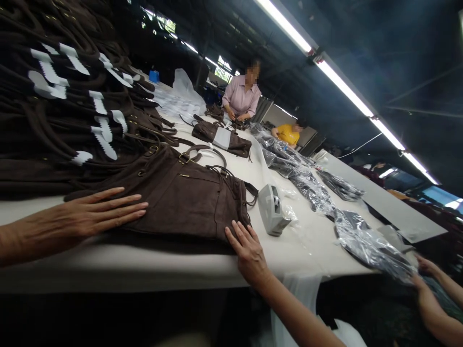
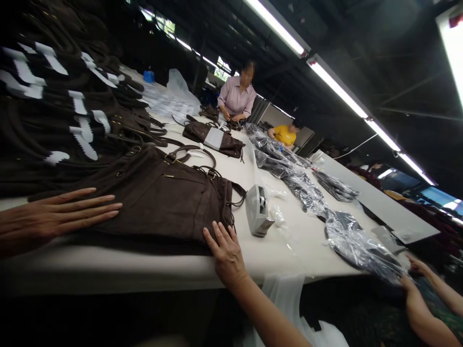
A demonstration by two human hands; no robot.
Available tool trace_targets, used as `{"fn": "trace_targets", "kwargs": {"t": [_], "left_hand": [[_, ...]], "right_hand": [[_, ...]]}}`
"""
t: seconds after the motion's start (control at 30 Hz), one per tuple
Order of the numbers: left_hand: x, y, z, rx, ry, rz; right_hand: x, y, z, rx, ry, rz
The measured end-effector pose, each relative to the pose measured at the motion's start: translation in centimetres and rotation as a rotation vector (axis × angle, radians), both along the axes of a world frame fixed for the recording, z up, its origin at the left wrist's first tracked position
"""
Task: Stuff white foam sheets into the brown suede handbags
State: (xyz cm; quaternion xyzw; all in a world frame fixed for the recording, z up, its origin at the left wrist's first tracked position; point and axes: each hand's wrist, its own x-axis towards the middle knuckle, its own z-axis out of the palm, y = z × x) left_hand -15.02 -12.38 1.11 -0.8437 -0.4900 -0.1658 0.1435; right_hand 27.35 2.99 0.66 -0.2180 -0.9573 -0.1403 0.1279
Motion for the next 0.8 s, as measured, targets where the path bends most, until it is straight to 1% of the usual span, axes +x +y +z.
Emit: {"fn": "trace_targets", "kwargs": {"t": [0.07, 0.17, 0.27, 0.37, 0.43, 0.5, 0.6, 0.67, 0.73, 0.8], "left_hand": [[1.0, -1.0, -0.2, -0.003, 0.044, 0.033], [2.5, -1.7, -0.1, 0.023, 0.135, 0.072], [3.9, -1.0, 0.5, 0.091, 0.202, 0.060], [4.5, 0.4, 0.4, 0.136, 0.211, 0.086], [4.3, 1.3, 0.0, 0.131, 0.237, 0.151], [3.3, 2.1, -0.5, 0.120, 0.276, 0.199], [1.5, 2.6, -0.3, 0.125, 0.251, 0.187], [1.0, 2.3, 0.2, 0.144, 0.183, 0.170], [1.3, 1.8, 0.5, 0.153, 0.142, 0.161], [2.0, 1.3, 0.5, 0.141, 0.123, 0.157]], "right_hand": [[-0.4, -0.6, 0.3, -0.044, -0.014, -0.010], [-1.3, -1.0, 0.3, -0.049, 0.035, -0.039], [-1.9, -0.5, 0.2, -0.041, 0.027, -0.031], [-1.8, 0.1, 0.5, -0.044, -0.097, 0.029], [-1.6, 0.6, 0.9, -0.006, -0.149, 0.041], [-1.3, 1.4, 1.6, 0.059, -0.138, 0.051], [-0.9, 3.7, 3.2, 0.112, -0.021, 0.151], [-0.6, 5.5, 4.0, 0.097, 0.082, 0.215], [-0.4, 6.9, 3.7, 0.037, 0.150, 0.252], [-0.3, 7.7, 2.4, -0.057, 0.184, 0.275]]}}
